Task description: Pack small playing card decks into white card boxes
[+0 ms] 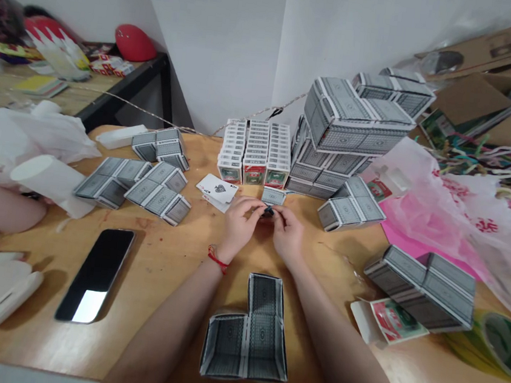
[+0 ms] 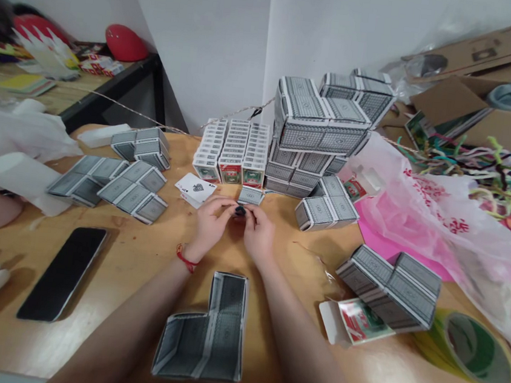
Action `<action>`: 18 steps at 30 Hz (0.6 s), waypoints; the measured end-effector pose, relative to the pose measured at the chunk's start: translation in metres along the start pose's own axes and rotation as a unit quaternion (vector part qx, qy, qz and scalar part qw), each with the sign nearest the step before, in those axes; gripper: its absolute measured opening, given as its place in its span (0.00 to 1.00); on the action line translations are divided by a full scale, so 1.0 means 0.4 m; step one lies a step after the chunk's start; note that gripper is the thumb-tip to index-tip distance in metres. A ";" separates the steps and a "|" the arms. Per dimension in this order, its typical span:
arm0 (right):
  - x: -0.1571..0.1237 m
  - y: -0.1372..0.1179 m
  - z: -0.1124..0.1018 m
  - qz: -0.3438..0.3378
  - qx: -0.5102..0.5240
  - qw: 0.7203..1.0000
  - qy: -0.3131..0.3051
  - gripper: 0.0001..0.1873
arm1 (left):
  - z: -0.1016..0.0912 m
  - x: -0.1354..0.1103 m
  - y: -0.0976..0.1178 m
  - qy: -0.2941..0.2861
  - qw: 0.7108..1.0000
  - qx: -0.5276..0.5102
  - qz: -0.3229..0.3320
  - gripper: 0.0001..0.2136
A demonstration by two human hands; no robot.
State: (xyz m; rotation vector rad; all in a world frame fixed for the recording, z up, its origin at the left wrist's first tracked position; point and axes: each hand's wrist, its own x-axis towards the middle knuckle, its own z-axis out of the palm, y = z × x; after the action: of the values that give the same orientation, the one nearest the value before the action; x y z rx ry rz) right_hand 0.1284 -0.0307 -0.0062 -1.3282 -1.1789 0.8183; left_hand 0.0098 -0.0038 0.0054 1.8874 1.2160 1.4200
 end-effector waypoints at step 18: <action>0.000 -0.001 -0.006 -0.017 -0.100 0.993 0.051 0.12 | 0.008 -0.010 -0.002 -0.047 0.993 0.103 0.035 0.07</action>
State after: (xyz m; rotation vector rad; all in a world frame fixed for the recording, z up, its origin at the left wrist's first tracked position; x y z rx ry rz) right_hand 0.1306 -0.0313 -0.0055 -1.4918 -1.2230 0.6120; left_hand 0.0120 -0.0063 0.0016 2.1292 1.3042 1.2651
